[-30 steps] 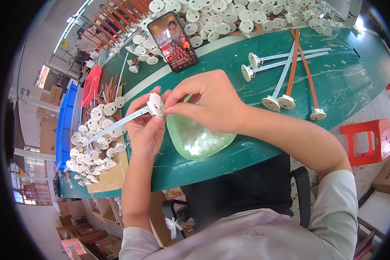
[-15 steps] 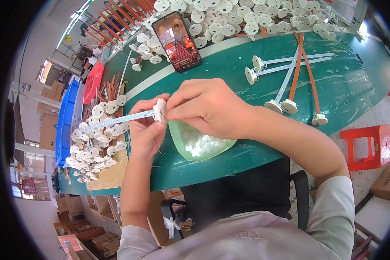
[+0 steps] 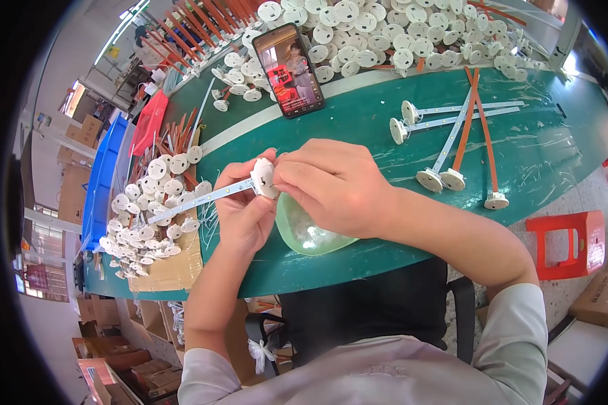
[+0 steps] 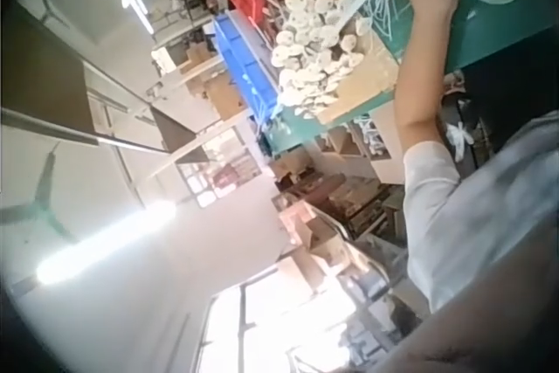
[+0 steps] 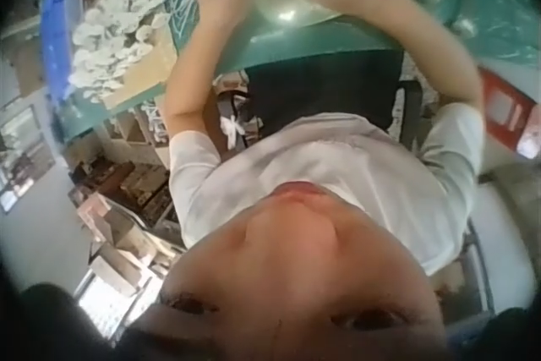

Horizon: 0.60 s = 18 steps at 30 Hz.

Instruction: Manually attaching plastic mounting components to LED light strips on an assembly line.

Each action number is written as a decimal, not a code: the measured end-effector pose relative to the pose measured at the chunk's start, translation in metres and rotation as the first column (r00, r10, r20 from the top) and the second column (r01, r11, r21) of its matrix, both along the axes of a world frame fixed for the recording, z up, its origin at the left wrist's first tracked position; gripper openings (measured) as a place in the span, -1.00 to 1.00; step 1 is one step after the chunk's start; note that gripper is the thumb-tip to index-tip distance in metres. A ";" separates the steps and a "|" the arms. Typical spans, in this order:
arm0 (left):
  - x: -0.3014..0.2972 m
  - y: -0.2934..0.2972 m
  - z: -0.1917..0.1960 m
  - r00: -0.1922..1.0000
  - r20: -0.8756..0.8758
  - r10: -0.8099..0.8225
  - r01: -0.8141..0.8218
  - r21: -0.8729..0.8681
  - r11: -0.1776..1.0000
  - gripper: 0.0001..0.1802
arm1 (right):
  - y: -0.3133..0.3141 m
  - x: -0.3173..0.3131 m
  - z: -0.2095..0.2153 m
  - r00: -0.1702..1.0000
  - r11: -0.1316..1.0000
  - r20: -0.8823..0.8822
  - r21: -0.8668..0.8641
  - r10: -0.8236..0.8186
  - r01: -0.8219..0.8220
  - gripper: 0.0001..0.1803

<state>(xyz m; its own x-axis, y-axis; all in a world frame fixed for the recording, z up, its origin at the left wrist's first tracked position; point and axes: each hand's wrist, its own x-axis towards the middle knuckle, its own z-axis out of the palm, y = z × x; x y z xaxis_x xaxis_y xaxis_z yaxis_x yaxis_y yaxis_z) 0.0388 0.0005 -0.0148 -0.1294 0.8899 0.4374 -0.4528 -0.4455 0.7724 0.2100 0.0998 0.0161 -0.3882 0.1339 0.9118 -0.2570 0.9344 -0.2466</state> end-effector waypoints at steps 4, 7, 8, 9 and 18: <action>0.002 0.001 -0.002 0.999 0.033 0.008 -0.007 -0.023 1.000 -0.48 | -0.001 -0.001 -0.003 1.000 0.999 -0.008 0.037 -0.019 0.020 -0.80; 0.001 0.002 -0.002 0.999 0.045 -0.026 0.027 -0.021 0.999 -0.49 | -0.001 -0.002 -0.002 1.000 0.999 -0.011 0.047 -0.027 0.028 -0.80; -0.001 0.001 -0.002 0.998 0.041 -0.042 0.042 -0.017 0.999 -0.49 | -0.003 -0.002 -0.001 1.000 0.998 -0.010 0.051 -0.025 0.026 -0.80; -0.001 0.000 -0.002 0.998 0.036 -0.058 0.058 -0.012 0.998 -0.49 | -0.004 -0.003 0.000 1.000 0.999 -0.017 0.052 -0.015 0.016 -0.79; 0.002 0.002 -0.003 0.997 0.015 -0.075 0.074 0.031 0.997 -0.50 | -0.007 -0.002 -0.004 0.997 1.000 -0.073 -0.004 -0.020 0.020 -0.80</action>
